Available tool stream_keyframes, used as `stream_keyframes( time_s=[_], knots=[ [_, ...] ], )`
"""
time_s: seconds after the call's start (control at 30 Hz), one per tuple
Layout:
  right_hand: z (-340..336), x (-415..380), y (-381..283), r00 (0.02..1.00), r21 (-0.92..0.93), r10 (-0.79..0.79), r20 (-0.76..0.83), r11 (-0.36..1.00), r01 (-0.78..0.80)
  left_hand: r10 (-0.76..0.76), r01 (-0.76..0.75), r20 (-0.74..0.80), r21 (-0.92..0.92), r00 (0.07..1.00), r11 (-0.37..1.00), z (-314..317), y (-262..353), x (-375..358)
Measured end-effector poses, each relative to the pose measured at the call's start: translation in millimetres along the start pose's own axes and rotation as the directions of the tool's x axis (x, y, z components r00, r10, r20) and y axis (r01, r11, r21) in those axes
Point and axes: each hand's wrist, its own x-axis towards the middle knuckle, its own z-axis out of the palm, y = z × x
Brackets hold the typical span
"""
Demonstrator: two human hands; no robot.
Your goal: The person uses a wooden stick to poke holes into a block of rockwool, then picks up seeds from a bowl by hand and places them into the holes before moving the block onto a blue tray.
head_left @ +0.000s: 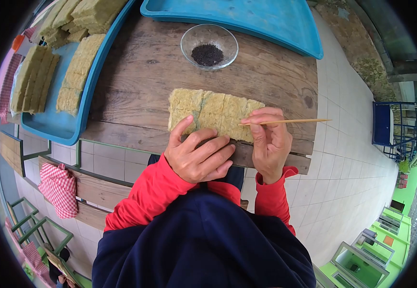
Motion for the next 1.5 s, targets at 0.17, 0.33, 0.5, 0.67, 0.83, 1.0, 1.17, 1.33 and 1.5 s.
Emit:
stream_keyframes(
  time_s=[0.17, 0.33, 0.5, 0.67, 0.83, 1.0, 1.17, 1.33, 1.5],
  knots=[
    [-1, 1, -2, 0.999, -0.074, -0.033, 0.034, 0.997, 0.036, -0.008, 0.008, -0.004, -0.003, 1.000, 1.000, 0, 0, -1],
    [-2, 1, -2, 0.999, -0.117, -0.033, 0.039, 0.992, 0.038, -0.008, 0.008, -0.017, -0.009, 1.000, 1.000, 2, 0, 0],
    [-2, 2, -1, 0.997, -0.145, -0.058, 0.053, 0.987, 0.065, -0.011, 0.011, -0.022, -0.010, 1.000, 1.000, 2, 1, 0],
    [-2, 2, -3, 0.995, -0.202, -0.074, 0.066, 0.976, 0.086, -0.011, 0.011, -0.022, -0.012, 1.000, 1.000, 2, 1, 0],
    [-2, 2, -1, 0.992, -0.201, -0.092, 0.088, 0.974, 0.109, -0.011, 0.011, -0.015, -0.014, 1.000, 1.000, 1, 0, 0],
    [-3, 0, 1, 0.997, -0.106, -0.048, 0.058, 0.993, 0.054, -0.018, 0.017, -0.021, -0.037, 1.000, 0.999, 0, 0, 2],
    [-3, 2, -3, 0.997, 0.185, -0.037, -0.071, 0.981, 0.050, -0.058, 0.051, -0.052, -0.116, 0.997, 0.992, -19, -7, 6],
    [-3, -2, -11, 0.992, 0.136, -0.126, -0.029, 0.982, 0.129, -0.215, 0.215, 0.000, 0.010, 0.977, 0.977, -45, -35, 6],
    [5, -8, -10, 0.998, 0.007, -0.058, 0.040, 0.998, 0.058, -0.298, 0.298, 0.008, -0.048, 0.955, 0.953, -49, -50, 4]
  ],
)
